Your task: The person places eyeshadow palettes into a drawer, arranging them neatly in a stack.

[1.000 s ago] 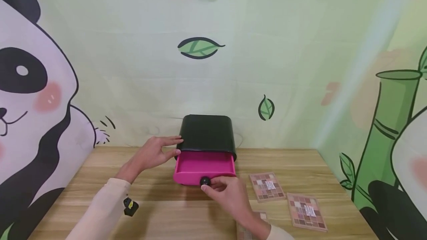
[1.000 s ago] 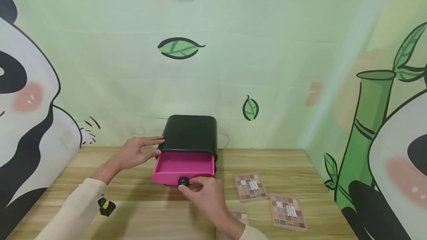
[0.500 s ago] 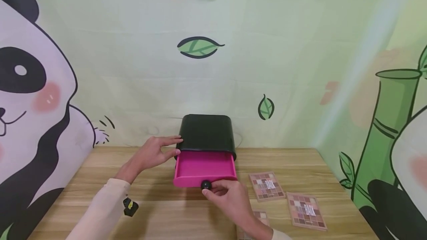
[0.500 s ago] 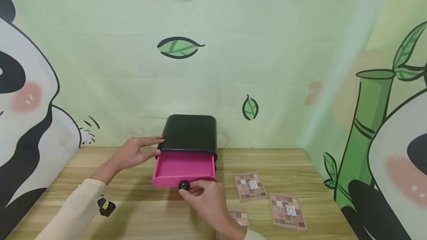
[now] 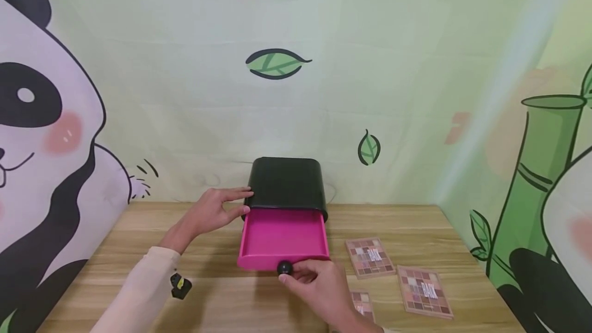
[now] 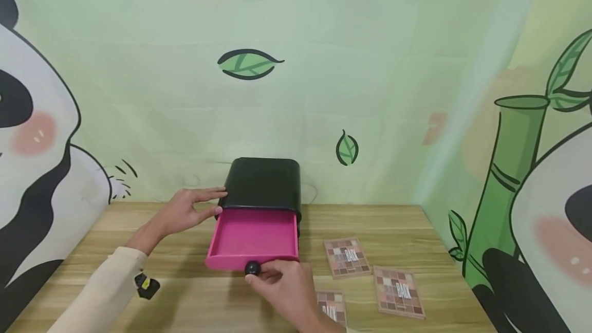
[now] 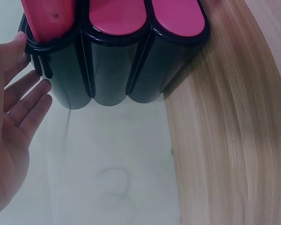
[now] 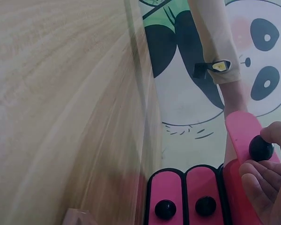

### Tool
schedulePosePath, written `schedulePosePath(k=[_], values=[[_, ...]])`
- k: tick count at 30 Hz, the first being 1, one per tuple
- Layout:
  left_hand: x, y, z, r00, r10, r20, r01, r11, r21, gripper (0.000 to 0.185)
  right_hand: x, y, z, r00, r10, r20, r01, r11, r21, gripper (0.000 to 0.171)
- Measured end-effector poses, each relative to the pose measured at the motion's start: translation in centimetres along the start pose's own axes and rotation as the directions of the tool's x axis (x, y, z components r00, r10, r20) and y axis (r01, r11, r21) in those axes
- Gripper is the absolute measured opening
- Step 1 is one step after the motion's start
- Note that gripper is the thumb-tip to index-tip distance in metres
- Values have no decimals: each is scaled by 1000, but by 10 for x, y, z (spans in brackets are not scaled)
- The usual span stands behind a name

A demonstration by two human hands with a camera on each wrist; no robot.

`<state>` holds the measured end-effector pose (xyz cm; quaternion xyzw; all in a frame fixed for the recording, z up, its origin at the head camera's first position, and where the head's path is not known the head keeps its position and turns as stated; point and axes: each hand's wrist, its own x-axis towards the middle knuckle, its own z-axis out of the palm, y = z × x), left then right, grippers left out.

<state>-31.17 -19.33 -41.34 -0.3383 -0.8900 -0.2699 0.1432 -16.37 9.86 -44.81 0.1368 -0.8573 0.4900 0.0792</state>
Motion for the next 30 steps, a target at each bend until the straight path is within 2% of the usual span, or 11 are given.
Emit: schedulePosePath(k=[15, 24, 30], values=[[-1, 1, 0, 1000, -23, 8, 24, 1000, -19, 47, -24, 1, 0, 999, 11, 37, -12, 999, 35, 27], [-2, 1, 0, 1000, -26, 10, 26, 1000, -17, 47, -33, 3, 4, 993, 88, 84, -96, 991, 91, 28], [-1, 1, 1, 1000, -25, 11, 26, 999, -21, 48, -37, 4, 7, 993, 84, 77, -89, 994, 68, 29]])
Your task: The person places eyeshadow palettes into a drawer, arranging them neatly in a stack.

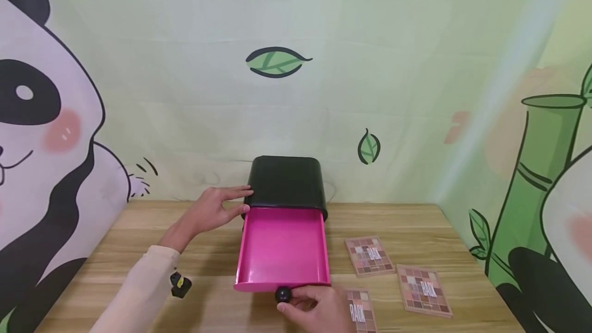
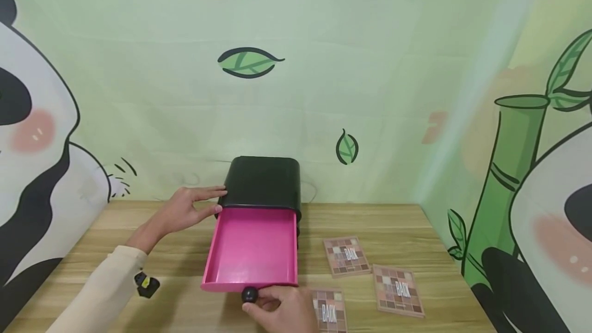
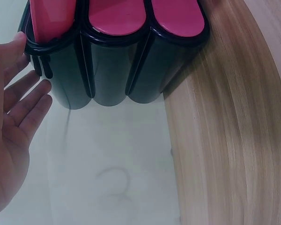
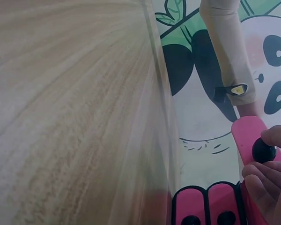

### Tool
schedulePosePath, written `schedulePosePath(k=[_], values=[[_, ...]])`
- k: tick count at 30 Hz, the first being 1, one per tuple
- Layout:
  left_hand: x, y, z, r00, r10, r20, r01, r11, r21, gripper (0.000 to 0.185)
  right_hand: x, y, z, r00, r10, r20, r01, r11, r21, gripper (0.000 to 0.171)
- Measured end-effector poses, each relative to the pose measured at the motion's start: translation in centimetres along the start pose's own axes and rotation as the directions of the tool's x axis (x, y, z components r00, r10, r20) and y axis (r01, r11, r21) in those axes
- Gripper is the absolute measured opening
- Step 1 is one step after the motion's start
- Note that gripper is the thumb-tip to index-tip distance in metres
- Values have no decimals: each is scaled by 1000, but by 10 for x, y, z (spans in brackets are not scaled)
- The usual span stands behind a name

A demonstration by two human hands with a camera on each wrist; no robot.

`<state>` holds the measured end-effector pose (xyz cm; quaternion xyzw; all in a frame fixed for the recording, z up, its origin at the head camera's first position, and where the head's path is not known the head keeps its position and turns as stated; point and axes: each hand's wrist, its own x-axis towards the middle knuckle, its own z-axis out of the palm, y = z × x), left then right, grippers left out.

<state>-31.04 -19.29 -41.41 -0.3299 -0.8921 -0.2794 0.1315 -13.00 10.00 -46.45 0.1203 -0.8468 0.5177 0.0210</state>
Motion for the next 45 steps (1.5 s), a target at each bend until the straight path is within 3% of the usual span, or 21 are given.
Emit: schedulePosePath(k=[6, 16, 19, 22, 25, 29, 31, 33, 36, 38, 41, 45], values=[[1, 0, 1, 1000, -4, 4, 4, 1000, 0, 48, -2, 2, 1, 1000, 24, 18, -24, 1000, 8, 30], [2, -1, 2, 1000, -3, -3, 3, 1000, 0, 48, -7, -2, -5, 1000, -13, -7, 14, 1000, 26, 28], [3, -1, 1, 1000, -2, 1, 2, 1000, -1, 48, -11, -9, -13, 997, -56, -44, 56, 998, 11, 25], [3, 0, 0, 1000, -1, 6, 1, 1000, -4, 47, -13, -13, -25, 982, -167, -93, 164, 986, -33, 20], [2, 1, -1, 1000, 1, 9, -1, 1000, -3, 47, -11, -9, -39, 937, -333, -108, 326, 942, -73, 19], [2, 1, -1, 1000, 11, 5, -11, 1000, 2, 46, -2, 3, -62, 826, -556, -89, 547, 830, -112, 25], [2, 1, -1, 1000, 18, 0, -18, 1000, 3, 46, 3, 10, -75, 770, -633, -80, 620, 772, -137, 30], [2, 0, 0, 1000, 27, -3, -27, 1000, 6, 45, 9, 18, -88, 729, -681, -70, 664, 728, -170, 33], [2, -1, 0, 1000, 31, -4, -30, 1000, 8, 45, 16, 31, -107, 695, -716, -58, 688, 687, -236, 37], [2, -1, 0, 1000, 30, -2, -30, 1000, 10, 45, 17, 40, -119, 705, -708, -55, 670, 688, -279, 40], [1, 0, 0, 1000, 26, -2, -26, 1000, 13, 45, 15, 52, -138, 747, -662, -56, 605, 712, -357, 46], [1, 0, -1, 1000, 26, -4, -26, 1000, 12, 45, 11, 66, -161, 784, -617, -63, 534, 724, -437, 54]])
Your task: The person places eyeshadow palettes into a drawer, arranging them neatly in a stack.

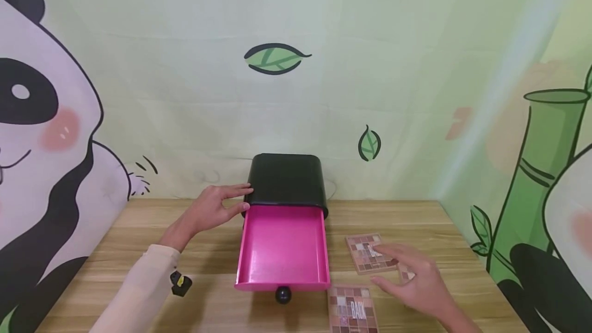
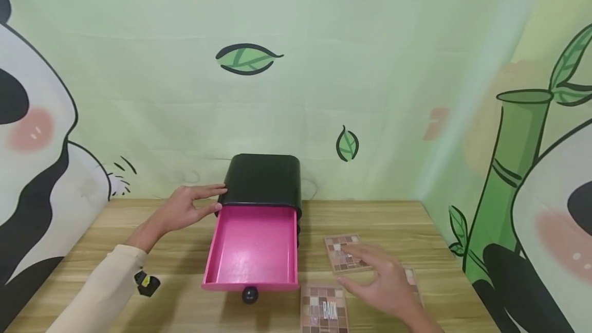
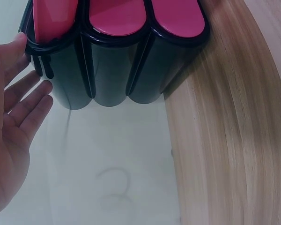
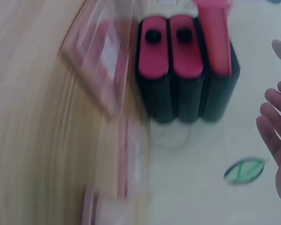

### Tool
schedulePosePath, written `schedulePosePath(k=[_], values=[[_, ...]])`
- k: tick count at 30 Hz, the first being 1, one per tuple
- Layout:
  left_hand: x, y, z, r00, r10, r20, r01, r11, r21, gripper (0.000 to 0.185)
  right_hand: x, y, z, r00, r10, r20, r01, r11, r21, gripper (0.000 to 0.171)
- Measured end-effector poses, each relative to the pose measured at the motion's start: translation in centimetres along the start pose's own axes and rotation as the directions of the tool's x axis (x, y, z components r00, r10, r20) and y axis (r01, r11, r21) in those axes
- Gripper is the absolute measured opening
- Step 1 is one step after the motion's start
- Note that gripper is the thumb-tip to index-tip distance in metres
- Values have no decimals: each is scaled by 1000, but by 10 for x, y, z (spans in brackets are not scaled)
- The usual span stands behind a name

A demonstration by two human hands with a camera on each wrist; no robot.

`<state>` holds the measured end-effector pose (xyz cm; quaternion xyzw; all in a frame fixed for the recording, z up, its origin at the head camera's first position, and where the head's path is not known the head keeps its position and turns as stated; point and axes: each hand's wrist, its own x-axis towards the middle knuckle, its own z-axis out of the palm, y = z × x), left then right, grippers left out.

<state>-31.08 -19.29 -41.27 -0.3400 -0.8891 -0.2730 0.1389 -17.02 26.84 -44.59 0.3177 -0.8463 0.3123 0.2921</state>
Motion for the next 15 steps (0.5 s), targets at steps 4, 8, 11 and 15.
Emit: schedulePosePath(k=[4, 8, 11, 15], values=[[0, -1, 1, 1000, 1, -1, -1, 1000, 3, 45, -13, 20, -14, 993, 112, 26, -109, 991, -77, 60], [1, -2, 1, 1000, 8, -7, -8, 1000, 8, 45, -31, 42, -25, 959, 269, 89, -256, 957, -137, 58], [1, -2, 0, 1000, 12, -10, -12, 1000, 11, 45, -45, 58, -33, 925, 351, 146, -331, 932, -145, 60], [0, -1, 0, 1000, 5, -6, -5, 1000, 2, 45, -62, 77, -44, 886, 420, 197, -389, 904, -177, 67]])
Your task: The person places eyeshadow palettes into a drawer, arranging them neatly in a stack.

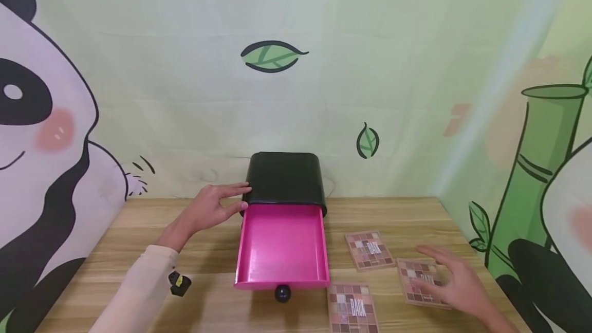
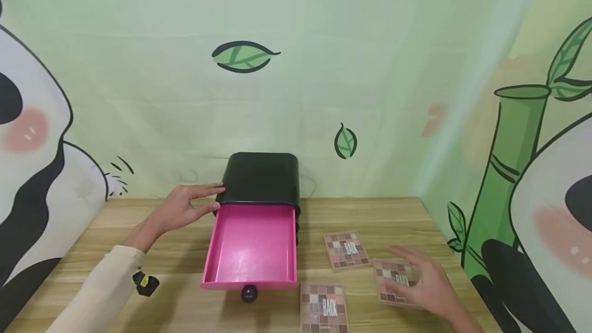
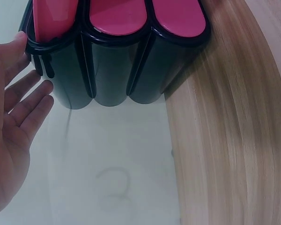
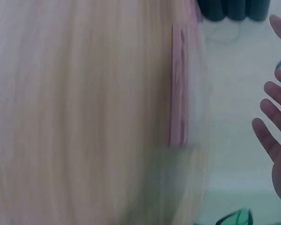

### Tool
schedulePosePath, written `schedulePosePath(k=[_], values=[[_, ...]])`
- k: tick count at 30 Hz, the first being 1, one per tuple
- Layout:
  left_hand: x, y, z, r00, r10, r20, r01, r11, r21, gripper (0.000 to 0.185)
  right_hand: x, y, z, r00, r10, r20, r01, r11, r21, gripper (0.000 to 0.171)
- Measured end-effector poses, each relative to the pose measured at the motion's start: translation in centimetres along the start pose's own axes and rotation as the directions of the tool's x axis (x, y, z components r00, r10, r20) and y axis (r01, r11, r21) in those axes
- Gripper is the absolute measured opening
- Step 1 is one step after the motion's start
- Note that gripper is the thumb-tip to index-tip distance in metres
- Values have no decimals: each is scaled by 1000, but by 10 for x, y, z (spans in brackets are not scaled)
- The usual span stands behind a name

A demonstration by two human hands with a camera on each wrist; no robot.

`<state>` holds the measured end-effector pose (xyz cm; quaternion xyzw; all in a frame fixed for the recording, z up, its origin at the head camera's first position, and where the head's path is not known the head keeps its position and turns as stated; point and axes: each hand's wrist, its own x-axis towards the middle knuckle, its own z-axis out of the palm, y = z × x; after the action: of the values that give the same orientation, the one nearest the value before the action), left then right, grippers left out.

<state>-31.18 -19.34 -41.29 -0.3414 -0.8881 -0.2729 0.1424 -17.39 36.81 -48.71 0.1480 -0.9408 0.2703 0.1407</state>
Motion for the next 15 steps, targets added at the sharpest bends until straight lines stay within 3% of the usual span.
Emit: schedulePosePath(k=[8, 15], values=[[-2, 0, 1, 1000, -17, 10, 17, 1000, -15, 47, -10, 33, -10, 993, 51, 103, -49, 999, -23, 83], [-2, -2, 2, 1000, -20, 9, 20, 1000, -3, 47, -14, 50, -9, 969, 105, 224, -94, 994, -59, 95]])
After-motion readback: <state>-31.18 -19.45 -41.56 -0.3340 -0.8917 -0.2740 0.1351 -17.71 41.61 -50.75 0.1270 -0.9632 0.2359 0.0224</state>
